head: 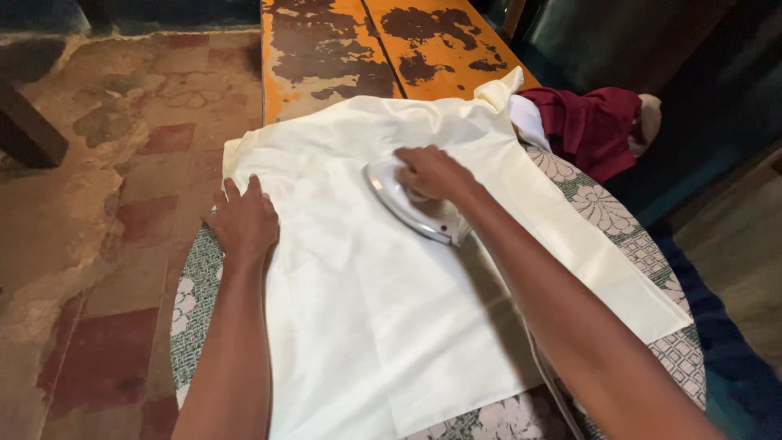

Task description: The person irons a white shirt laid out on a patterned tablecloth. They use a white electric iron to smooth the fabric, moving it back and forth across the body and sleeves while occasionally adjusting the shirt with their left hand.

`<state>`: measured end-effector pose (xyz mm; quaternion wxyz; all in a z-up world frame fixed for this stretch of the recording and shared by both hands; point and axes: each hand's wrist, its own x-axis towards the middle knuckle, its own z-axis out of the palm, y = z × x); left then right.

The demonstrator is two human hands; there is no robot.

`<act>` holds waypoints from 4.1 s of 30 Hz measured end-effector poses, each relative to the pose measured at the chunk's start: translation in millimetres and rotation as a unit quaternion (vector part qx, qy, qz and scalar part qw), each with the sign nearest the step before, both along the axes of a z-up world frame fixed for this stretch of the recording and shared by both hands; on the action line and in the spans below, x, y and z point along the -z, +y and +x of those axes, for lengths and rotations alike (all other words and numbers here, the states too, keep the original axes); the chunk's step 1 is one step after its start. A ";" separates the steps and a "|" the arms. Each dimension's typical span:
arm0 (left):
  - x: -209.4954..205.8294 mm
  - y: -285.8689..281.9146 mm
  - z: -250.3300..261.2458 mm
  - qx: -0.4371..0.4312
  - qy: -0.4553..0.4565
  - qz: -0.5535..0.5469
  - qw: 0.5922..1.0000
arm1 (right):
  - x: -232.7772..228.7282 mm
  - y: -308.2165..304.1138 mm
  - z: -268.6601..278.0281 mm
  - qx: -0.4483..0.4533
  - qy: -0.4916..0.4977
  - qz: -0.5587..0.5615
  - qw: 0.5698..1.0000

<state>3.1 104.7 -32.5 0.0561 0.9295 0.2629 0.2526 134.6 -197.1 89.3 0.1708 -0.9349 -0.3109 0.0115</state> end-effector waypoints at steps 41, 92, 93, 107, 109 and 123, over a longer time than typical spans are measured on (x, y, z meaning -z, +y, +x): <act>-27.0 -5.7 -19.8 0.023 -0.023 -0.116 0.993 | -36.3 -35.4 -176.4 -0.264 0.106 -0.151 0.947; -28.0 -124.5 -0.4 0.332 0.141 -0.055 0.931 | 13.2 -168.7 98.8 0.198 -0.068 -0.071 0.975; -28.0 -124.3 0.0 0.333 0.145 -0.052 0.930 | 12.1 -164.5 98.2 0.210 -0.065 -0.061 0.974; -27.9 -125.1 0.2 0.339 0.141 -0.050 0.929 | 33.6 -150.5 129.9 0.223 -0.146 -0.127 0.955; -30.2 -125.3 1.6 0.330 0.152 -0.043 0.931 | 33.1 -149.4 136.8 0.224 -0.151 -0.120 0.955; -30.9 -126.3 -0.3 0.339 0.138 -0.053 0.929 | 6.7 -143.5 121.2 0.189 -0.031 -0.072 0.979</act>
